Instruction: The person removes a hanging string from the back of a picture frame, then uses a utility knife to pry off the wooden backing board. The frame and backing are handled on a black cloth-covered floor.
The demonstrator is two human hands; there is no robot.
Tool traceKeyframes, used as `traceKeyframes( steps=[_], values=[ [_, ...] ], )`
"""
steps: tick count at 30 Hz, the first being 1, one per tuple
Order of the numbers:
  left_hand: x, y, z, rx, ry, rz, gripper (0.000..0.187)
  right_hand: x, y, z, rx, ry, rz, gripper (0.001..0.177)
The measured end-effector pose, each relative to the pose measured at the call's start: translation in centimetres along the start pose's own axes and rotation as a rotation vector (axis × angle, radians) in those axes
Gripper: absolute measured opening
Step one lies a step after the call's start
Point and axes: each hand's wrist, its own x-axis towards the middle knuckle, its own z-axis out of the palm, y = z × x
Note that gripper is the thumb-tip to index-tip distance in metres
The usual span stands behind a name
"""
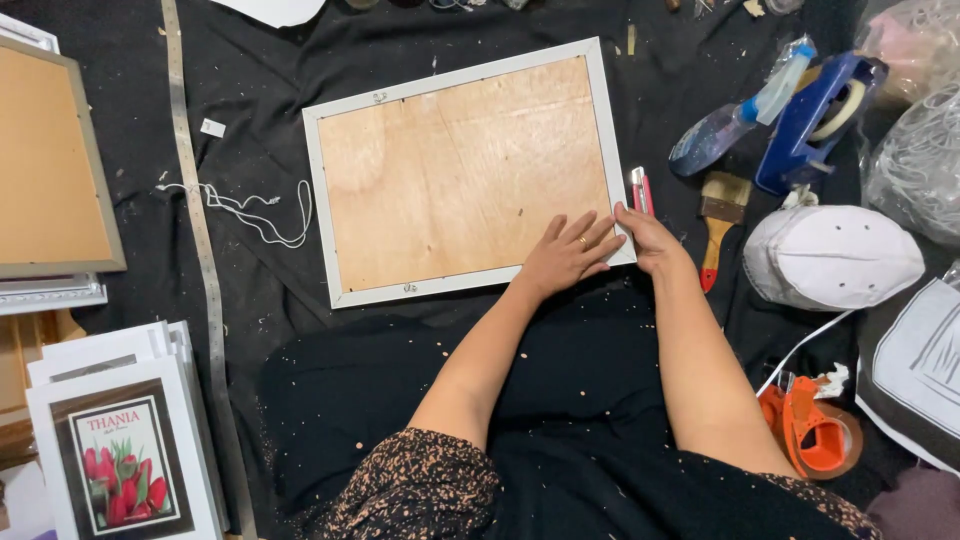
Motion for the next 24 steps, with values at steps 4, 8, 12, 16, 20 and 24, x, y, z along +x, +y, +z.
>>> traceKeyframes(
  steps=[4, 8, 12, 16, 20, 24],
  values=[
    [0.0, 0.1, 0.1, 0.005, 0.024, -0.001, 0.048, -0.7, -0.4, 0.5, 0.007, 0.004, 0.000, 0.029],
    [0.2, 0.8, 0.0, 0.011, -0.006, -0.043, 0.046, 0.8, 0.4, -0.4, 0.005, 0.014, 0.011, 0.031],
    [0.3, 1.0, 1.5, -0.001, -0.046, -0.047, 0.044, 2.3, 1.3, -1.4, -0.016, 0.001, 0.015, 0.032],
    [0.6, 0.5, 2.2, -0.032, -0.102, -0.028, 0.041, 1.4, 0.7, -1.1, -0.015, -0.007, 0.003, 0.032],
    [1.7, -0.2, 2.2, -0.008, -0.171, 0.070, 0.044, 0.1, 0.0, 0.1, -0.054, 0.003, 0.025, 0.035],
    [3.6, -1.1, 1.6, 0.012, -0.234, 0.193, 0.057, -0.6, -0.3, 0.4, -0.030, 0.021, 0.076, 0.043]
  ],
)
